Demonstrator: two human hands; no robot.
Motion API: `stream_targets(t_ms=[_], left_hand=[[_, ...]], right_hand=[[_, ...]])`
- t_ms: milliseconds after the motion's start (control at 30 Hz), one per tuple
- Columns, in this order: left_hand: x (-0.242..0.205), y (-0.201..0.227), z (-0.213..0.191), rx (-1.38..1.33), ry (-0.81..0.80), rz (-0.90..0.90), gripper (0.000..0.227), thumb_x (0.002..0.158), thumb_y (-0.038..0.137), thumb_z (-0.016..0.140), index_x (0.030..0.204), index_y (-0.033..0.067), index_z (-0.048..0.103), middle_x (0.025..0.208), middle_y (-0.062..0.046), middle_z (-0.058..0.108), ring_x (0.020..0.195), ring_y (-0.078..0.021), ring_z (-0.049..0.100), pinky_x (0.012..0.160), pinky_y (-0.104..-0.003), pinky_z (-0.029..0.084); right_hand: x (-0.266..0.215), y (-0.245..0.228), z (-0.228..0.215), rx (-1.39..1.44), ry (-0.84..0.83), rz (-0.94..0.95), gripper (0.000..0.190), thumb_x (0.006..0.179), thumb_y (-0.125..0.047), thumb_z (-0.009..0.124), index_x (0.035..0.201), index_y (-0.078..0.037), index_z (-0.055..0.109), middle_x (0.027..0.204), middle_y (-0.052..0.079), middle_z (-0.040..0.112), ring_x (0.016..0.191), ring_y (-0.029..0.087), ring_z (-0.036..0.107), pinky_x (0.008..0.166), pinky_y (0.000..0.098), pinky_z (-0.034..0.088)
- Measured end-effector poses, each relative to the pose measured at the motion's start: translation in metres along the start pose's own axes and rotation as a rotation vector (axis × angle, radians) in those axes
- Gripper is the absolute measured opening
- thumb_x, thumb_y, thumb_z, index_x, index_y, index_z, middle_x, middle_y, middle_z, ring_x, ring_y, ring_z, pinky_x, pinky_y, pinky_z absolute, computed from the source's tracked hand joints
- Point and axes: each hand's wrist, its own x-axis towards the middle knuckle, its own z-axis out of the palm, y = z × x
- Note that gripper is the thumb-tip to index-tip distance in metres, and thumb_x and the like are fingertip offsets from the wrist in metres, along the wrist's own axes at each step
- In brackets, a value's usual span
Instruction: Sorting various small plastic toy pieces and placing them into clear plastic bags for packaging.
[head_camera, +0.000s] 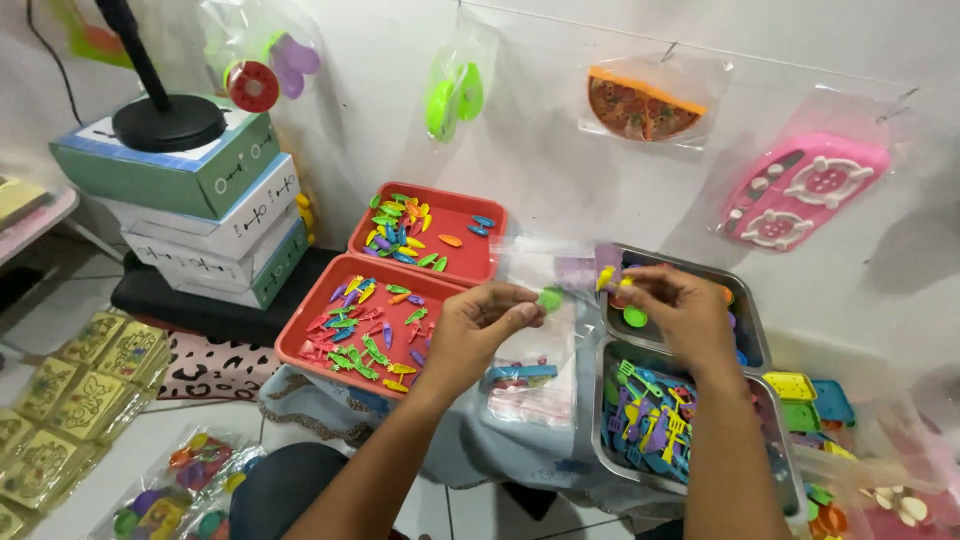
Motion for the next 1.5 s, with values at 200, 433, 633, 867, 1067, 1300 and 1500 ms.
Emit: stream_targets(t_ms=[200,433,633,867,1067,1300,1500], left_hand=[[0.011,0.007,0.008,0.013,-0.062,0.01,0.015,0.091,0.006,0.074,0.105,0.0036,0.078,0.084,-0.01,0.078,0.085,-0.0141,0.074,0.083,-0.032,0.062],[0.003,0.013,0.014,0.049,-0.088,0.066,0.017,0.089,0.007,0.077,0.104,0.0007,0.078,0.08,-0.015,0.078,0.08,-0.0191,0.076,0.08,-0.035,0.062],[-0.004,0.021,0.009,0.126,-0.075,0.274,0.012,0.086,0.004,0.08,0.098,0.0036,0.08,0.083,-0.013,0.077,0.085,-0.0181,0.075,0.079,-0.035,0.06],[-0.014,0.019,0.008,0.105,-0.134,0.226,0.013,0.082,0.003,0.083,0.095,0.0048,0.081,0.082,-0.011,0.08,0.084,-0.0138,0.074,0.077,-0.032,0.062],[-0.019,0.018,0.009,0.07,-0.154,0.233,0.016,0.078,0.001,0.084,0.094,0.0044,0.081,0.083,-0.013,0.08,0.085,-0.0179,0.076,0.077,-0.034,0.064],[-0.019,0.019,0.01,0.076,-0.137,0.227,0.016,0.078,0.003,0.086,0.093,0.0046,0.082,0.079,-0.01,0.079,0.081,-0.0137,0.074,0.074,-0.03,0.064],[-0.022,0.04,0.012,0.243,-0.131,0.129,0.014,0.078,0.008,0.085,0.092,0.0086,0.083,0.07,-0.001,0.065,0.06,-0.0069,0.051,0.053,-0.022,0.043]], right_hand=[[-0.019,-0.031,-0.027,0.279,0.131,-0.346,0.014,0.092,0.005,0.071,0.106,0.003,0.072,0.098,0.018,0.07,0.094,0.021,0.068,0.095,0.0364,0.057],[-0.036,-0.043,-0.02,0.41,0.085,-0.348,0.016,0.088,0.008,0.071,0.103,0.008,0.068,0.097,0.02,0.07,0.092,0.022,0.069,0.091,0.0371,0.057],[-0.038,-0.071,0.001,0.342,-0.1,-0.399,0.006,0.086,0.001,0.073,0.091,0.0,0.072,0.122,0.02,0.063,0.111,0.022,0.059,0.094,0.0326,0.051],[-0.043,-0.08,0.011,0.374,-0.142,-0.433,0.006,0.093,-0.006,0.069,0.096,-0.001,0.072,0.128,0.021,0.062,0.118,0.024,0.06,0.098,0.0346,0.05],[-0.045,-0.074,0.009,0.424,-0.245,-0.451,0.004,0.09,-0.005,0.071,0.091,-0.001,0.071,0.13,0.026,0.063,0.119,0.031,0.064,0.101,0.0418,0.051],[-0.05,-0.089,0.005,0.076,-0.157,-0.521,0.007,0.085,-0.005,0.077,0.088,0.001,0.075,0.121,0.023,0.067,0.112,0.03,0.067,0.099,0.0431,0.051],[-0.065,-0.113,0.004,-0.22,-0.1,-0.499,0.011,0.078,-0.003,0.076,0.089,-0.001,0.075,0.116,0.013,0.071,0.113,0.024,0.067,0.092,0.0333,0.054]])
